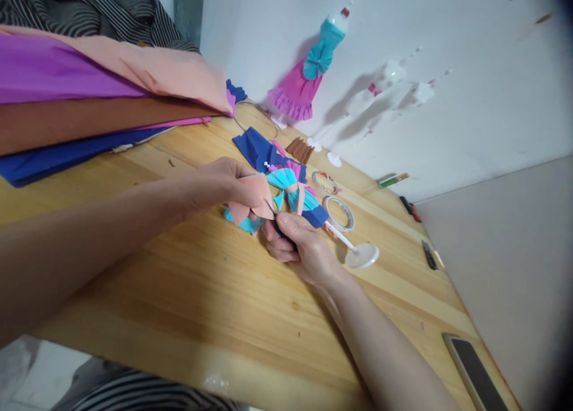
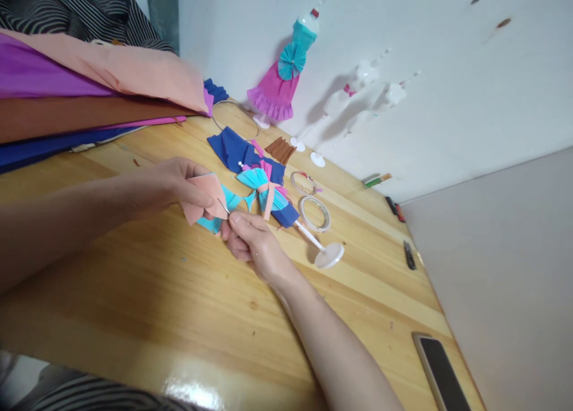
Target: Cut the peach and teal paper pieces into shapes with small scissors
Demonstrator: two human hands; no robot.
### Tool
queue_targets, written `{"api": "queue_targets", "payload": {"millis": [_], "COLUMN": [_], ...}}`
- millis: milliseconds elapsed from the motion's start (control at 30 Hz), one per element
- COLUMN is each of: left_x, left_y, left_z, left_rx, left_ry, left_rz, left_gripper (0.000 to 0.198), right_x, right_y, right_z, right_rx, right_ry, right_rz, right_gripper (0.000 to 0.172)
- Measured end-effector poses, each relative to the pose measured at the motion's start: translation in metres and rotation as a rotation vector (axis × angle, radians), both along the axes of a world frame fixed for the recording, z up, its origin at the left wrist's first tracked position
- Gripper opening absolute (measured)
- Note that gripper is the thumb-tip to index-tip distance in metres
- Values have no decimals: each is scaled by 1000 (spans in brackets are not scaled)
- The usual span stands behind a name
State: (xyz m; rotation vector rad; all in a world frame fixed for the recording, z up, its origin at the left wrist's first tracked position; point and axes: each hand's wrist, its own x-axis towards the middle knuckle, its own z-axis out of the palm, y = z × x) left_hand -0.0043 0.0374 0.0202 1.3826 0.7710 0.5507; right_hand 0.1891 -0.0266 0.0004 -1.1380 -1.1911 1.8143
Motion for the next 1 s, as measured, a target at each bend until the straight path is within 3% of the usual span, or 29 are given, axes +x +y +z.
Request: {"api": "queue_targets", "payload": {"millis": [1000], "left_x": [3], "left_y": [3], "left_z": [-5], "left_rx": [-39], "left_ry": [-6], "left_rz": [37], "left_gripper": [11], "right_x": [-1], "right_y": [1], "right_z": [-1], "right_rx": [-21], "right_ry": [17], "right_rz": [-17], "right_gripper": [38]}}
